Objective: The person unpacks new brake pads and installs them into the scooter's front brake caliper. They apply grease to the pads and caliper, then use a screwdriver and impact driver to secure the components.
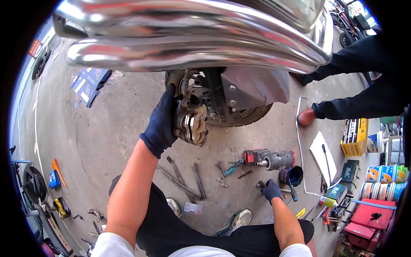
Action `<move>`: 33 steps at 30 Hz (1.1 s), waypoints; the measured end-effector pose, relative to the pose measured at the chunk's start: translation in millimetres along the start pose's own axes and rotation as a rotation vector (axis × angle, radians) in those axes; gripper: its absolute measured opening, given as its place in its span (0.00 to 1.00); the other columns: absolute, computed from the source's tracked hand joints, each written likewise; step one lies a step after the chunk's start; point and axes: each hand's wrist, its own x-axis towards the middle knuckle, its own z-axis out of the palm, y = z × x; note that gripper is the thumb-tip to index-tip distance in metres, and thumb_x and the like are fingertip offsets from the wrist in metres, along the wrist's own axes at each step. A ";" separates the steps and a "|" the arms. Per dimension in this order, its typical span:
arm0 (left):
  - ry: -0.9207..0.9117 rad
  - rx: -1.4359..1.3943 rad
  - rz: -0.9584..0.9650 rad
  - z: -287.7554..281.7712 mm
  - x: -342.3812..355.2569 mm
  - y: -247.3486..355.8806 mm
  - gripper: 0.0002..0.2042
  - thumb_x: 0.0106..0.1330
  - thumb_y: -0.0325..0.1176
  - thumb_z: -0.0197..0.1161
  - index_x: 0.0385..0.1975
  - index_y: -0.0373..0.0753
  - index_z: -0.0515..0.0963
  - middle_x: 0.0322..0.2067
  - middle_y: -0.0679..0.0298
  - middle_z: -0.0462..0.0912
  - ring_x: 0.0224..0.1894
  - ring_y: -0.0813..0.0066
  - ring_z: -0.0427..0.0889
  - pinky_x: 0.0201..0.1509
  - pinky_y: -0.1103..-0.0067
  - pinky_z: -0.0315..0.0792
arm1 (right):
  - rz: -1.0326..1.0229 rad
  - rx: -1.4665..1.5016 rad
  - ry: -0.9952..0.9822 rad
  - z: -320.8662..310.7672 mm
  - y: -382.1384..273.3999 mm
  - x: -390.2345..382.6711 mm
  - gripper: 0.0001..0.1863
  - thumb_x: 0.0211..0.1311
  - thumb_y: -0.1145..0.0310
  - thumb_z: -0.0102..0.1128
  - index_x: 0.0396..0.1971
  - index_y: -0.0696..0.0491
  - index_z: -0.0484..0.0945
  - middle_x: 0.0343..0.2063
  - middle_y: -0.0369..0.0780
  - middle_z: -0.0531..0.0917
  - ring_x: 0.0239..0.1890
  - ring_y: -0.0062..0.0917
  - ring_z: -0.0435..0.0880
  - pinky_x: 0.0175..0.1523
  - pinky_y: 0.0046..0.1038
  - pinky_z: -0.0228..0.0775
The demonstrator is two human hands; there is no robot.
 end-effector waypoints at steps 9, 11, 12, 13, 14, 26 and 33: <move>0.200 0.150 0.073 -8.6 1.9 -0.9 0.21 0.74 0.49 0.48 0.54 0.39 0.71 0.41 0.64 0.80 0.42 0.76 0.80 0.48 0.76 0.76 | -0.458 0.204 -0.194 -121.6 -140.0 -106.8 0.17 0.60 0.55 0.60 0.40 0.53 0.77 0.34 0.48 0.84 0.38 0.43 0.84 0.44 0.40 0.74; 0.288 0.235 0.171 0.5 -0.2 -2.0 0.19 0.73 0.49 0.51 0.49 0.39 0.74 0.40 0.64 0.81 0.40 0.79 0.79 0.46 0.80 0.75 | -0.392 0.488 -0.222 -178.6 -192.4 -133.4 0.15 0.59 0.58 0.62 0.39 0.54 0.78 0.28 0.48 0.82 0.32 0.40 0.84 0.37 0.38 0.73; 0.279 0.251 0.080 1.6 -7.9 4.5 0.20 0.73 0.49 0.51 0.50 0.38 0.75 0.41 0.65 0.81 0.40 0.81 0.78 0.48 0.81 0.73 | -0.570 0.542 -0.043 -194.3 -213.5 -134.4 0.13 0.59 0.60 0.62 0.36 0.55 0.78 0.24 0.47 0.81 0.29 0.38 0.83 0.35 0.38 0.72; 0.282 0.268 0.089 -1.0 -8.8 5.6 0.20 0.73 0.49 0.51 0.51 0.38 0.75 0.41 0.65 0.80 0.40 0.81 0.77 0.48 0.81 0.73 | -0.629 0.592 0.098 -213.9 -237.8 -139.3 0.11 0.59 0.63 0.61 0.34 0.55 0.77 0.22 0.47 0.80 0.26 0.39 0.82 0.33 0.39 0.72; 0.293 0.286 0.099 -7.2 -8.8 6.4 0.20 0.73 0.49 0.51 0.51 0.37 0.75 0.42 0.65 0.80 0.40 0.81 0.77 0.47 0.81 0.73 | -0.690 0.629 0.233 -231.7 -264.1 -142.6 0.09 0.59 0.65 0.60 0.32 0.56 0.77 0.20 0.47 0.79 0.24 0.40 0.81 0.31 0.39 0.71; 0.203 0.662 0.323 -9.7 -9.9 2.0 0.23 0.75 0.48 0.46 0.57 0.37 0.73 0.45 0.63 0.80 0.44 0.80 0.76 0.52 0.80 0.71 | -0.751 0.384 0.748 -260.9 -346.6 -115.3 0.08 0.59 0.67 0.58 0.31 0.56 0.73 0.21 0.52 0.79 0.25 0.51 0.79 0.30 0.47 0.70; 0.154 0.689 0.277 -10.9 -9.3 1.8 0.24 0.76 0.48 0.44 0.60 0.37 0.70 0.47 0.62 0.80 0.45 0.79 0.77 0.53 0.80 0.71 | -0.733 0.396 0.756 -257.1 -348.2 -124.3 0.09 0.60 0.66 0.59 0.32 0.55 0.72 0.19 0.51 0.78 0.23 0.50 0.79 0.28 0.46 0.70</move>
